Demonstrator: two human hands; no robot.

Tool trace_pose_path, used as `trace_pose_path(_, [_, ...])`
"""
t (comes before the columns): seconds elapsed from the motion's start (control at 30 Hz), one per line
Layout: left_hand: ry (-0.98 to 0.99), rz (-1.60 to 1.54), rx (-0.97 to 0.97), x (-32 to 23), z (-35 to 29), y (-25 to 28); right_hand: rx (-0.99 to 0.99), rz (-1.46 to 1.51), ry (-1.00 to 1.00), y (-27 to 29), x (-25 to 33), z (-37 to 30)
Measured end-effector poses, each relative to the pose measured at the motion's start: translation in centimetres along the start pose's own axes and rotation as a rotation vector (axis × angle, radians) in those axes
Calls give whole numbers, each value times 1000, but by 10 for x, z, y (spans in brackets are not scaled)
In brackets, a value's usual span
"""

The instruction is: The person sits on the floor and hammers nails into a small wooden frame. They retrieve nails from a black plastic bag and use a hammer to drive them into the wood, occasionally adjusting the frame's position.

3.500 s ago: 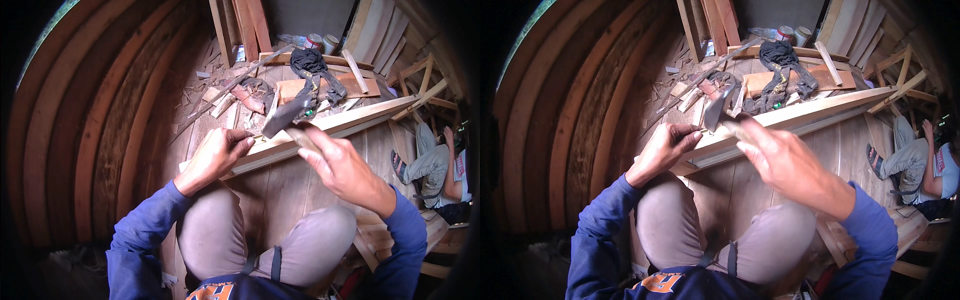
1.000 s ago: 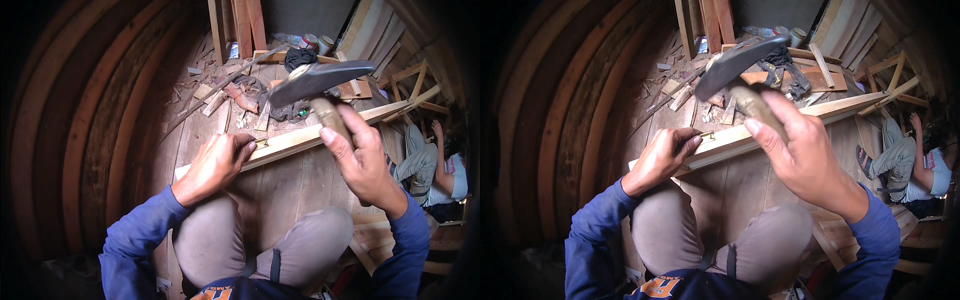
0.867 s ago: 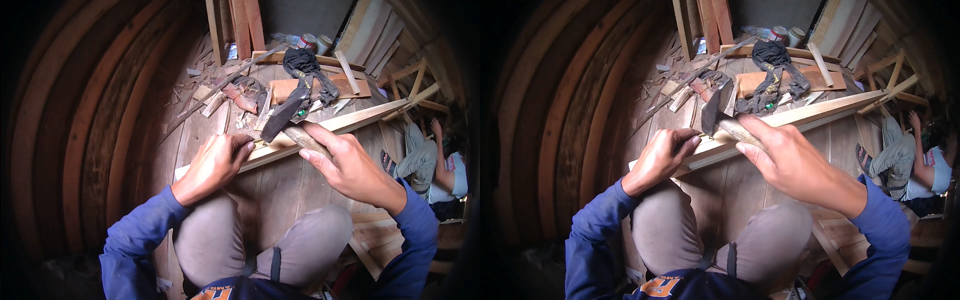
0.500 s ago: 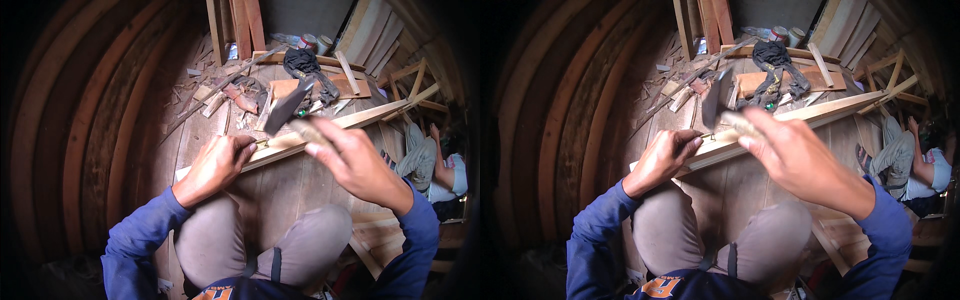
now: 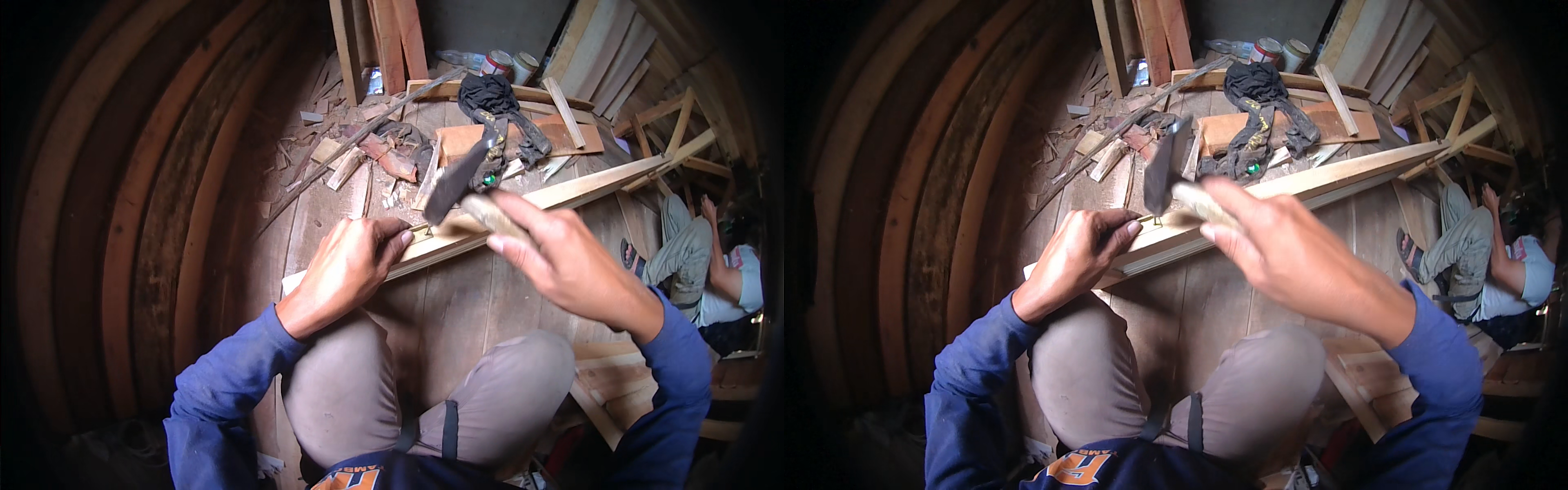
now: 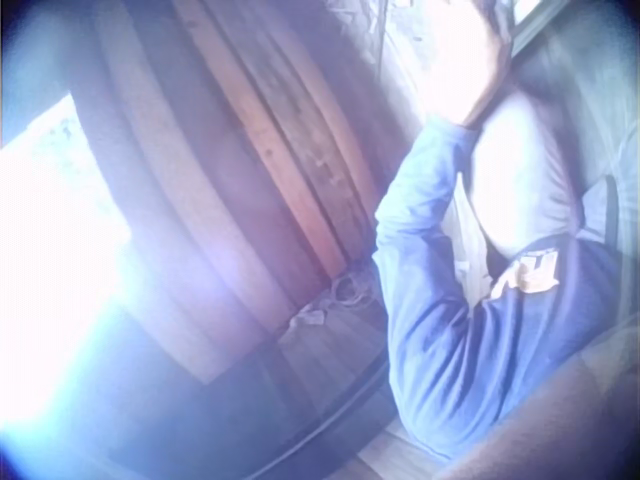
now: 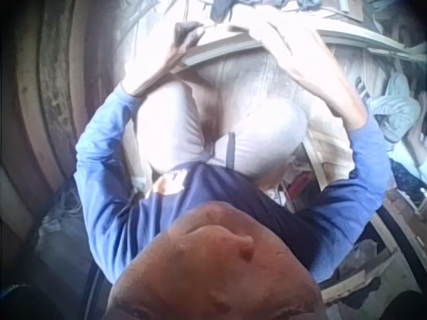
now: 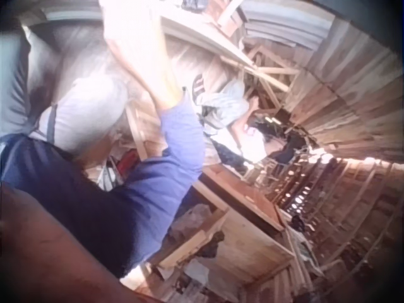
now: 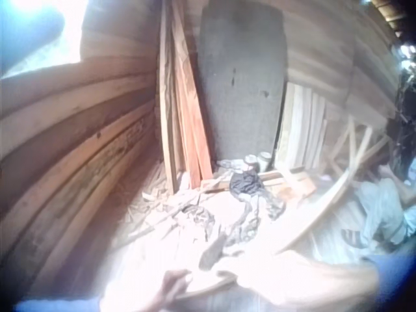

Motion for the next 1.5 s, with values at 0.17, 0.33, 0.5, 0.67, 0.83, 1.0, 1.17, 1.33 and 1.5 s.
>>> trace_pose_path(0.17, [-10, 27, -4, 1, -2, 1, -443, 174, 8, 38, 14, -11])
trace_pose_path(0.33, [-19, 12, -9, -1, 1, 1, 7, 22, -44, 2, 4, -4])
trace_pose_path(0.5, [-36, 25, -32, 2, -6, 1, -543, 440, 31, 55, 26, -18])
trace_pose_path(0.67, [-37, 14, -7, -4, -4, -3, -123, -28, 83, -12, -3, -17])
trace_pose_path(0.83, [-31, 20, -27, 1, -10, 2, -419, 229, 25, 29, 22, -15])
trace_pose_path(1.0, [-38, -5, -9, -3, -4, -1, -319, 73, 106, 6, 7, -17])
trace_pose_path(1.17, [-17, -9, -32, 3, -4, 2, -298, 81, 92, 20, 31, -13])
trace_pose_path(1.33, [-25, 15, -20, -4, -1, -1, -577, 148, 193, 32, 24, -30])
trace_pose_path(1.5, [5, 0, -8, 1, -3, 3, -43, 86, -214, 7, 10, -12])
Point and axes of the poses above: each hand's wrist, its own z-axis towards the middle knuckle, its own y-axis out of the back of the hand, x = y × z, the point moved 8 cm from there along z, towards the middle knuckle, and after that the axes turned 2 degrees about -x, right-handed, at the moved point
